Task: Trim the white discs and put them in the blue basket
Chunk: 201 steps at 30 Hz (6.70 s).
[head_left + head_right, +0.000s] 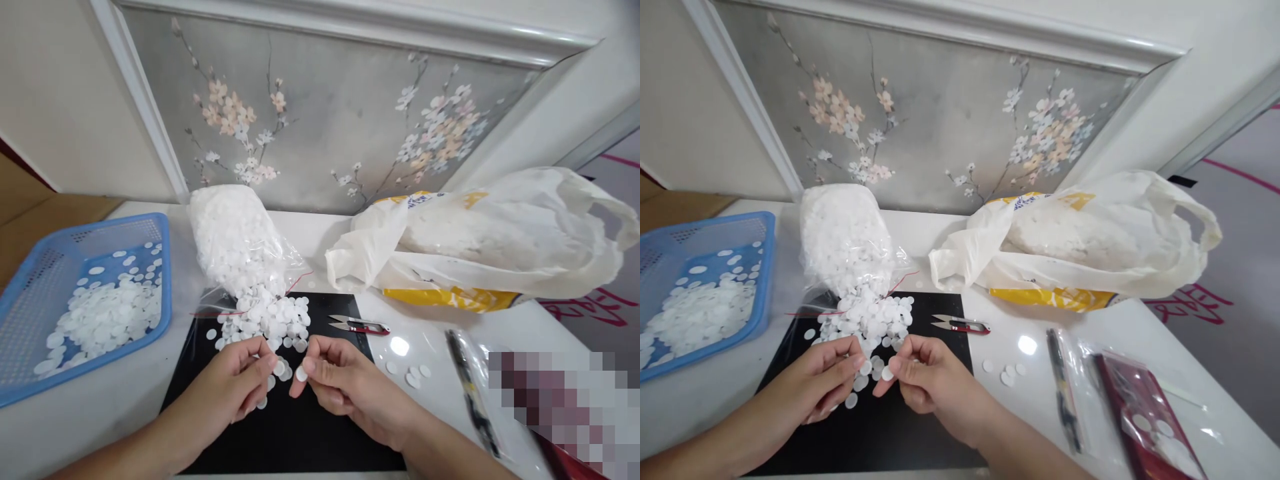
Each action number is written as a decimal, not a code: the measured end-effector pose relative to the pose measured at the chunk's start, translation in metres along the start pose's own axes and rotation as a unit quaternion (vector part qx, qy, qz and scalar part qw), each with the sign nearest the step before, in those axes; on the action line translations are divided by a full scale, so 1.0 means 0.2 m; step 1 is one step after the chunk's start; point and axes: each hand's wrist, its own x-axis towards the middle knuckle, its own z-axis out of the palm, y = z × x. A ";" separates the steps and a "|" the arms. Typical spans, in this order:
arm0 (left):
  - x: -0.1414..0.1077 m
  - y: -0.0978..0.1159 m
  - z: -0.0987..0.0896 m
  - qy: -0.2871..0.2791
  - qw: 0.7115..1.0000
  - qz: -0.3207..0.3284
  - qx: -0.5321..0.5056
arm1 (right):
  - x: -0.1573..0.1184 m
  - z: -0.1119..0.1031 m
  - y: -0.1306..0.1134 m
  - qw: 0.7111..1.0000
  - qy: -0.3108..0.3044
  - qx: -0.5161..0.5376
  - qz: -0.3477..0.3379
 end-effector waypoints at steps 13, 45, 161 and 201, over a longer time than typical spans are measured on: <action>-0.01 0.01 0.01 -0.003 0.999 0.006 -0.034 | 0.00 0.02 -0.01 0.999 0.034 -0.037 0.004; -0.02 -0.01 0.01 -0.032 0.996 0.040 -0.074 | -0.01 0.09 0.03 0.991 0.113 -0.068 -0.025; -0.01 -0.06 0.02 0.067 0.863 0.198 0.461 | -0.04 -0.06 -0.03 0.988 0.113 -0.048 -0.089; -0.02 0.00 0.06 -0.037 0.962 0.120 0.242 | -0.09 0.08 0.03 0.927 0.082 -0.351 -0.103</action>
